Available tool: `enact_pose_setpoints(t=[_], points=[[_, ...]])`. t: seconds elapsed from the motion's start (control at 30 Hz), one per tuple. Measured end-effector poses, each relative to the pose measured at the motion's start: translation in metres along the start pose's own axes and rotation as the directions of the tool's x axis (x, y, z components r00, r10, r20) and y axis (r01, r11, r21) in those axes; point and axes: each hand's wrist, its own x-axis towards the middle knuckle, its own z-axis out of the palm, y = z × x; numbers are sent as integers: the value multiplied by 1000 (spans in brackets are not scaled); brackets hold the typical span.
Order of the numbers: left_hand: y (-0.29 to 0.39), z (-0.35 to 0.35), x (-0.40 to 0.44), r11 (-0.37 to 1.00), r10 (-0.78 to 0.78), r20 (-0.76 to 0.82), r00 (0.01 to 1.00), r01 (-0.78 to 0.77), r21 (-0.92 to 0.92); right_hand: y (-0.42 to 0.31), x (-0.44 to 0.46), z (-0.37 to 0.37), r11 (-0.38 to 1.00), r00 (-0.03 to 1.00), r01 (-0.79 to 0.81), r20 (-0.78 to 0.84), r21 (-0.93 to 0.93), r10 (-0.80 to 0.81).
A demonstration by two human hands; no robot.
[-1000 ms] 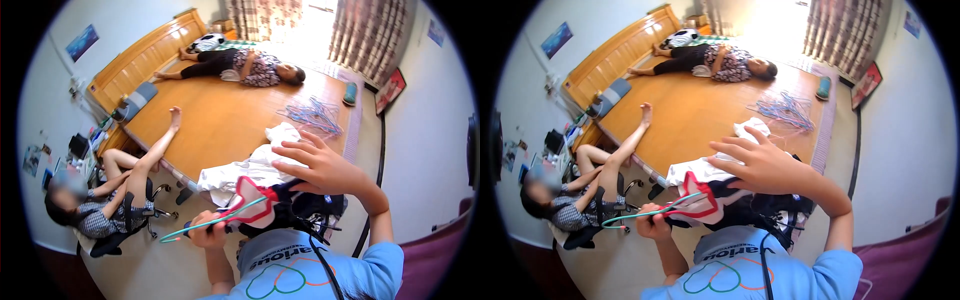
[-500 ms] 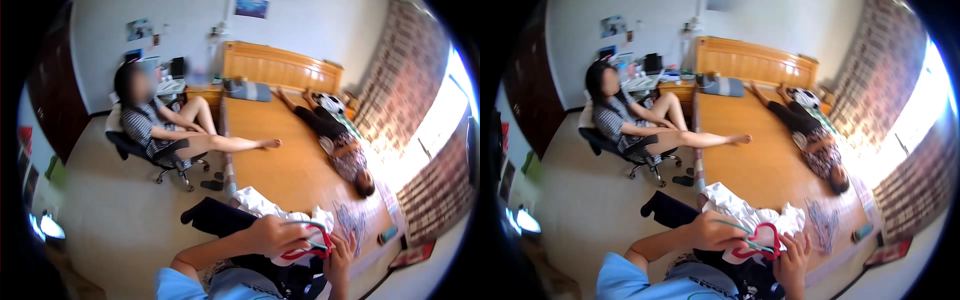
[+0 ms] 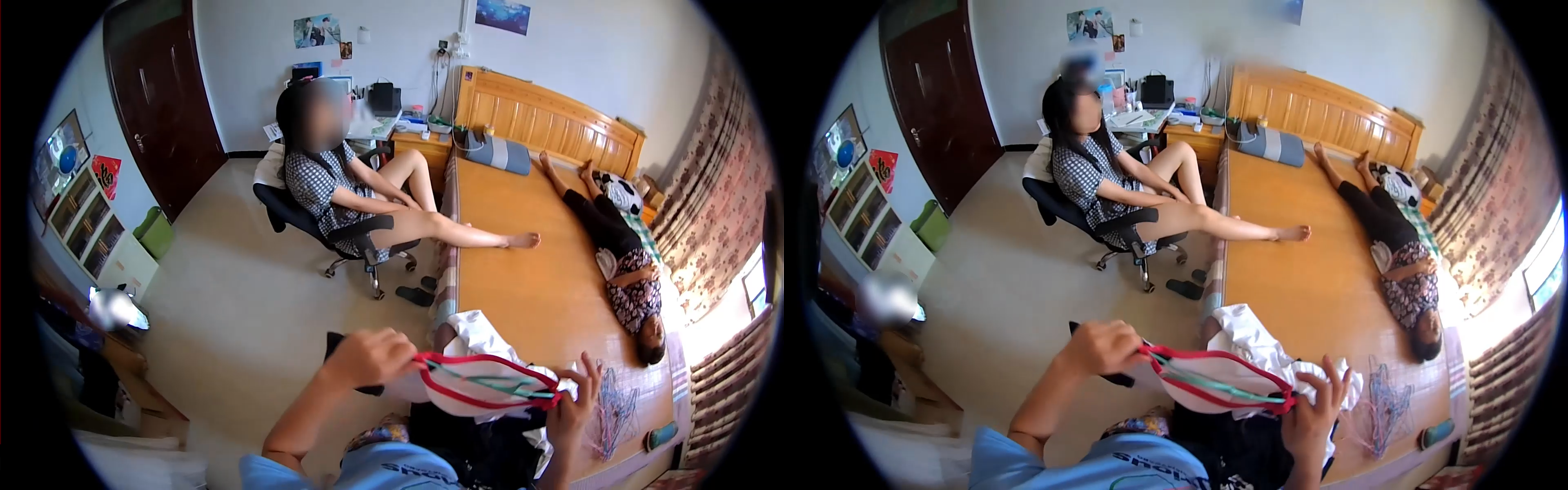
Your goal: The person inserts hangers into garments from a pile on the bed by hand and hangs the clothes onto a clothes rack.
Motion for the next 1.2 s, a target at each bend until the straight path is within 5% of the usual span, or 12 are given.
enact_pose_setpoints(t=[0.33,0.47,0.67,0.83,0.97,1.03,1.2], points=[[-35,-34,-20,996,-23,-80,997,30,84,-29,-11,17,987,996,-31,-78,159,43],[-24,-49,-49,965,7,-81,997,14,263,-58,-6,25,974,994,67,68,218,-83],[-12,-101,-142,920,-319,-1,948,310,240,-92,17,50,941,947,247,147,231,-285],[-7,-167,-198,722,-664,-187,724,686,94,-129,66,80,876,904,388,67,286,-422],[0,-212,-250,571,-786,-244,568,818,64,-210,93,120,694,776,551,21,464,-630],[-1,-232,-280,481,-853,-261,452,875,-57,-259,106,141,512,641,653,-48,559,-766],[2,-291,-362,297,-882,-366,297,953,56,-407,105,182,127,335,668,-145,734,-931]])
